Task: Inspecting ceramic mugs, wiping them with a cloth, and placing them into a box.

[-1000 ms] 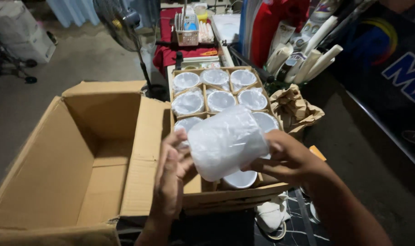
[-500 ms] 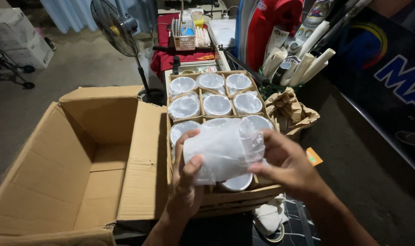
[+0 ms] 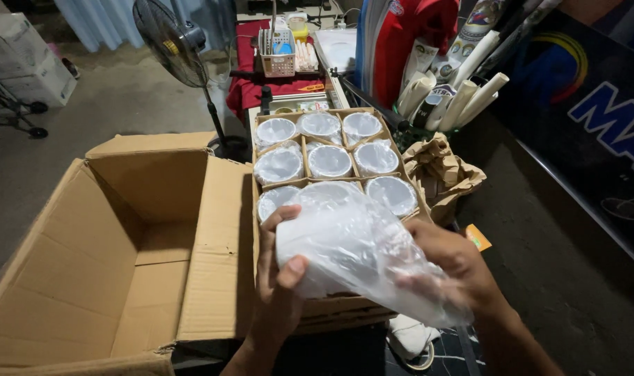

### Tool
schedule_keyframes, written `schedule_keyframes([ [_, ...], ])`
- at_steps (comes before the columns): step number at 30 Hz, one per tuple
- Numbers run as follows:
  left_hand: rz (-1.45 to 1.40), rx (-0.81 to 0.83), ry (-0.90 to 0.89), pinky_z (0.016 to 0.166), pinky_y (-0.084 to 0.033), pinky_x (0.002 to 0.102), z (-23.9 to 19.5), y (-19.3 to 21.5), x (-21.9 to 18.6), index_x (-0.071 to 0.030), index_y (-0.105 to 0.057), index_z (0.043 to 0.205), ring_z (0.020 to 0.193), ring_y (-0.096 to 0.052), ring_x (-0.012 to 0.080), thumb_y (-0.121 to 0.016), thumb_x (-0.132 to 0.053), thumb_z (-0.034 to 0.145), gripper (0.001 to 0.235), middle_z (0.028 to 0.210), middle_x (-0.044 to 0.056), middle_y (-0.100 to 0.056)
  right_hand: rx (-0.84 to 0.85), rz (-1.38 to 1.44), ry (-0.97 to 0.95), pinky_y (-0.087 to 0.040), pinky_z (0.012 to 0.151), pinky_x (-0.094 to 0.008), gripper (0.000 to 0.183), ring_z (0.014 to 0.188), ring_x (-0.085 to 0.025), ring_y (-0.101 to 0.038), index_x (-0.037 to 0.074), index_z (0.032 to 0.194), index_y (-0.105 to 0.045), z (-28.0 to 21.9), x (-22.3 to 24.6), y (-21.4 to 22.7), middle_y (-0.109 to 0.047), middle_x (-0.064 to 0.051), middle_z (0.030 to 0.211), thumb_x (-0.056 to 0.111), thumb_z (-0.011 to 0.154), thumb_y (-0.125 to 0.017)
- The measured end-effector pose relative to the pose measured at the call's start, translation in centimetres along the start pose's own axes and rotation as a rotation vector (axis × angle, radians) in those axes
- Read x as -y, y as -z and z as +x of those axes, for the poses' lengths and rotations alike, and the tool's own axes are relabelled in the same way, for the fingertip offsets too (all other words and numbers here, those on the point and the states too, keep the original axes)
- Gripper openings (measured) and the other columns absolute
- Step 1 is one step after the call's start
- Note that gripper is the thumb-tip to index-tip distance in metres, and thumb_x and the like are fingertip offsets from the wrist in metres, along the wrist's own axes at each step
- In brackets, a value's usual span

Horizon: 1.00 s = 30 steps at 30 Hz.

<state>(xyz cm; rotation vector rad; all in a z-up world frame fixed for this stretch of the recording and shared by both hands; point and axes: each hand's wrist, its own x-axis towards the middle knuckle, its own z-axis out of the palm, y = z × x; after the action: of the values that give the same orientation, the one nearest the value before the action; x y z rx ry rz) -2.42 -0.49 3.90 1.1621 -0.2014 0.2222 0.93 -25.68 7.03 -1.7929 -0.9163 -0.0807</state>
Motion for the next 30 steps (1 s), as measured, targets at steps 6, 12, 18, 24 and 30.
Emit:
schedule_keyframes([
  [6, 0.399, 0.046, -0.304, 0.109, -0.05, 0.046, -0.1, 0.0, 1.3, -0.011, -0.049, 0.143, 0.129, -0.057, 0.0323, -0.053, -0.056, 0.096, 0.065, 0.139, 0.016, -0.054, 0.155, 0.125, -0.638, -0.063, 0.081, -0.039, 0.057, 0.097, -0.023, -0.08, 0.005, 0.126, -0.066, -1.1, -1.9, -2.3, -0.078, -0.013, 0.107, 0.033, 0.078, -0.079],
  [12, -0.025, -0.047, -0.081, 0.107, -0.046, 0.038, 0.7, -0.9, 0.4, -0.01, -0.044, 0.145, 0.127, -0.057, 0.0233, -0.042, -0.049, 0.106, 0.056, 0.14, 0.011, -0.055, 0.043, 0.276, -0.503, -0.063, 0.084, -0.042, 0.051, 0.097, -0.028, -0.079, -0.005, 0.123, -0.063, -1.8, -3.5, -3.4, -0.077, -0.021, 0.106, 0.025, 0.085, -0.079],
  [18, -0.109, -0.171, 0.013, 0.072, -0.049, 0.039, 1.9, 3.1, 4.6, 0.003, -0.058, 0.113, 0.084, -0.057, 0.0252, -0.057, -0.015, 0.105, 0.019, 0.098, 0.018, -0.06, -0.141, 0.607, -0.542, -0.068, 0.081, -0.045, 0.073, 0.097, -0.03, -0.077, -0.002, 0.138, -0.053, 0.0, -1.0, -2.7, -0.072, -0.019, 0.11, 0.019, 0.073, -0.079],
  [24, -0.429, -0.268, -0.073, 0.088, -0.057, 0.04, 3.0, 2.2, 0.1, -0.006, -0.057, 0.112, 0.094, -0.067, 0.0253, -0.047, -0.026, 0.1, 0.025, 0.101, 0.014, -0.068, -0.21, 0.726, -0.638, -0.065, 0.079, -0.052, 0.075, 0.088, -0.034, -0.075, -0.009, 0.137, -0.052, -2.5, -4.4, -1.6, -0.072, -0.023, 0.102, 0.01, 0.07, -0.081],
  [30, -0.694, 0.113, -0.415, 0.09, -0.051, 0.045, 2.2, 4.6, 1.1, -0.003, -0.05, 0.126, 0.084, -0.061, 0.0288, -0.047, -0.034, 0.122, 0.032, 0.089, 0.013, -0.061, -0.352, 0.882, -0.352, -0.054, 0.096, -0.046, 0.073, 0.108, -0.031, -0.068, -0.01, 0.153, -0.043, -2.9, -4.3, -2.0, -0.069, -0.028, 0.115, 0.01, 0.091, -0.074],
])
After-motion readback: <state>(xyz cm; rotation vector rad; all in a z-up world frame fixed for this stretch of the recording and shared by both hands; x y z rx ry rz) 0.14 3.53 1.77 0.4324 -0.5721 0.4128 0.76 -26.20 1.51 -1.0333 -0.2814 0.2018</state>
